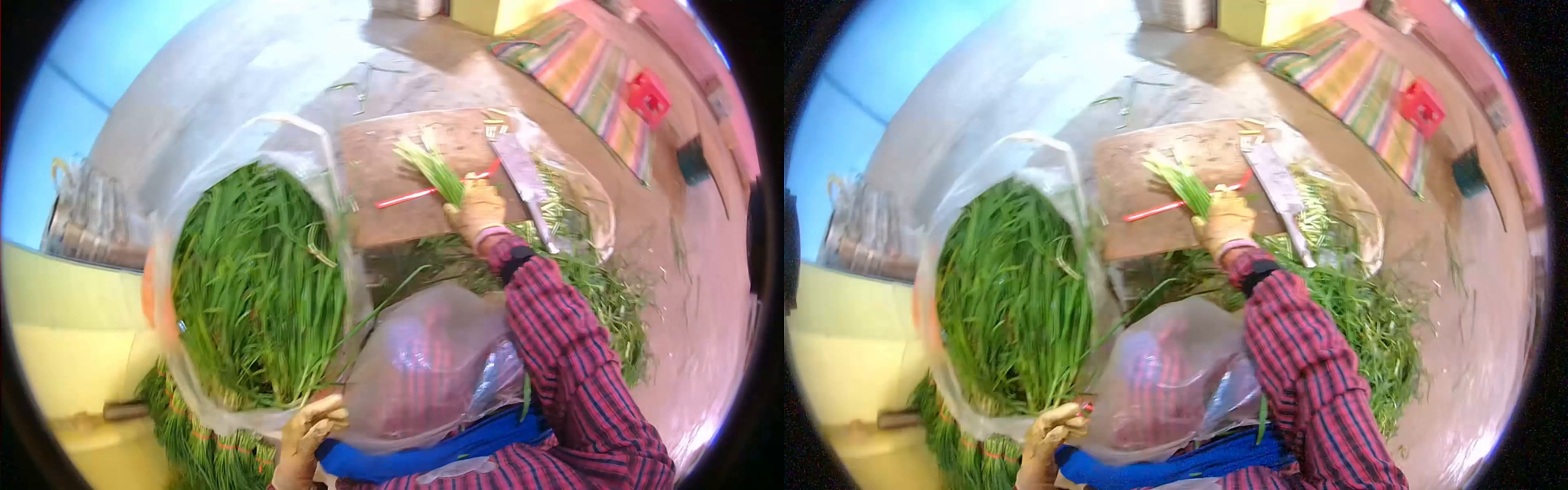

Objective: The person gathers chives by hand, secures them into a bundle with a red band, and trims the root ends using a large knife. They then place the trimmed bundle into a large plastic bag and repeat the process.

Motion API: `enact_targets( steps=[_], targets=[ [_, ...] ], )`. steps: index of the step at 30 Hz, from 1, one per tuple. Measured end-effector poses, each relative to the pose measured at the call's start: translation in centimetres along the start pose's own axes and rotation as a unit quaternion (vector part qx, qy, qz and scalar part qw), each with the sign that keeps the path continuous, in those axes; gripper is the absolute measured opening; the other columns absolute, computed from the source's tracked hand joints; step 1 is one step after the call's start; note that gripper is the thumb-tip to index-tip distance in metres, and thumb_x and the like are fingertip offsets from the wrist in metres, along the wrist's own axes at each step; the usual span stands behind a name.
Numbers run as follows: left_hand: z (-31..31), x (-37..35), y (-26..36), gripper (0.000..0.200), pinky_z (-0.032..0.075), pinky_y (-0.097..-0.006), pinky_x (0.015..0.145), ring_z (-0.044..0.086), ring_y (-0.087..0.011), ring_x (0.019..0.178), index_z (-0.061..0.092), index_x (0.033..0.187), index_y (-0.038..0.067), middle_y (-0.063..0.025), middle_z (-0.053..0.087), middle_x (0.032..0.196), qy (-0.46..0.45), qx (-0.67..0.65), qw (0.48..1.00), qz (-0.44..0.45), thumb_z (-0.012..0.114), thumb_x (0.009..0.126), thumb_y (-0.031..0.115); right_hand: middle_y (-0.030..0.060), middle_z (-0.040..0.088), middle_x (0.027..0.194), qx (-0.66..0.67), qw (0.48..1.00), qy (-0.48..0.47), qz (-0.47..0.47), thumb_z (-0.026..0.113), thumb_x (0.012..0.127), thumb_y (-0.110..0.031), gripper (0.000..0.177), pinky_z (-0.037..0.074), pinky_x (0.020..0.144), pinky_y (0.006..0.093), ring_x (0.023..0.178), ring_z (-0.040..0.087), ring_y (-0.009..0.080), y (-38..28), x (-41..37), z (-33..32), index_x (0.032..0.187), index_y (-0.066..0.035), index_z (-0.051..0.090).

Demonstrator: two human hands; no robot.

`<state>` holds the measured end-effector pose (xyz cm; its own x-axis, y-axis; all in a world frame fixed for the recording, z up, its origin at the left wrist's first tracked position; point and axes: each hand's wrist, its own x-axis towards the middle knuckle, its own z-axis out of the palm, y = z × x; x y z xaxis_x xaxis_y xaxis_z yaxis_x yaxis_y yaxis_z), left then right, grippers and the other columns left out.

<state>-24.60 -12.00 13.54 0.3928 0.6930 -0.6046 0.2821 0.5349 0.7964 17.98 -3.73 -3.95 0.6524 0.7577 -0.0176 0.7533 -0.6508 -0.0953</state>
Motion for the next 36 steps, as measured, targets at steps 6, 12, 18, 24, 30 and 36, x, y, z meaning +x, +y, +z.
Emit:
enact_targets(
  steps=[6, 12, 18, 24, 30, 36],
  targets=[
    [-1.4, -0.5, -0.9, 0.055, 0.047, -0.0334, 0.090, 0.062, -0.0195, 0.096, 0.053, 0.126, -0.007, -0.0125, 0.065, 0.106, -0.011, -0.050, 0.998, 0.023, 0.062, 0.087, 0.030, 0.0188, 0.059, 0.118, -0.011, 1.000, 0.015, -0.001, 0.069, 0.073, -0.058, 0.099, 0.048, 0.083, 0.0461, 0.104, 0.060, 0.0329, -0.3, -0.9, -0.9, 0.143, 0.002, 0.034],
    [-4.4, -1.2, -2.8, 0.039, 0.049, -0.0259, 0.081, 0.062, -0.0141, 0.092, 0.055, 0.128, -0.002, -0.0093, 0.065, 0.107, 0.170, -0.104, 0.971, 0.133, 0.061, 0.094, 0.016, 0.0185, 0.055, 0.123, 0.047, 0.980, 0.128, -0.142, 0.074, 0.077, -0.044, 0.078, 0.048, 0.090, 0.0434, 0.110, 0.057, 0.0356, -1.0, -1.1, -3.1, 0.136, -0.003, 0.046],
    [-7.8, -1.5, -7.6, 0.046, 0.046, -0.0255, 0.081, 0.058, -0.0132, 0.095, 0.052, 0.133, 0.003, -0.0083, 0.061, 0.115, 0.304, 0.121, 0.922, 0.206, 0.066, 0.090, 0.013, 0.0177, 0.060, 0.116, 0.331, 0.851, -0.019, -0.407, 0.071, 0.081, -0.024, 0.040, 0.046, 0.096, 0.0398, 0.110, 0.058, 0.0339, -12.8, -6.7, -11.6, 0.114, -0.003, 0.061],
    [-8.1, 0.0, -10.0, 0.070, 0.037, -0.0385, 0.106, 0.055, -0.0261, 0.109, 0.044, 0.140, 0.006, -0.0114, 0.055, 0.128, 0.465, 0.367, 0.751, 0.293, 0.071, 0.076, 0.005, 0.0121, 0.059, 0.122, 0.148, 0.715, -0.173, -0.662, 0.073, 0.074, -0.026, 0.051, 0.047, 0.094, 0.0405, 0.111, 0.058, 0.0323, -24.8, -18.4, -9.4, 0.120, -0.009, 0.060],
    [-10.7, -1.8, -12.6, 0.051, 0.046, -0.0439, 0.087, 0.058, -0.0319, 0.100, 0.062, 0.124, 0.019, -0.0079, 0.063, 0.111, 0.340, 0.548, 0.749, 0.153, 0.061, 0.074, 0.010, 0.0056, 0.048, 0.141, 0.009, 0.672, -0.125, -0.730, 0.078, 0.068, -0.028, 0.068, 0.031, 0.110, 0.0432, 0.133, 0.041, 0.0276, -27.4, -22.7, -4.2, 0.131, -0.014, 0.054],
    [-11.3, -3.1, -15.3, 0.027, 0.047, -0.0457, 0.073, 0.058, -0.0319, 0.089, 0.073, 0.097, 0.019, -0.0070, 0.063, 0.091, 0.237, 0.476, 0.832, 0.155, 0.063, 0.073, 0.012, 0.0065, 0.046, 0.144, -0.003, 0.667, -0.077, -0.741, 0.062, 0.079, -0.020, 0.059, 0.023, 0.116, 0.0438, 0.137, 0.037, 0.0267, -28.2, -23.4, -2.6, 0.136, -0.013, 0.047]
  ],
)
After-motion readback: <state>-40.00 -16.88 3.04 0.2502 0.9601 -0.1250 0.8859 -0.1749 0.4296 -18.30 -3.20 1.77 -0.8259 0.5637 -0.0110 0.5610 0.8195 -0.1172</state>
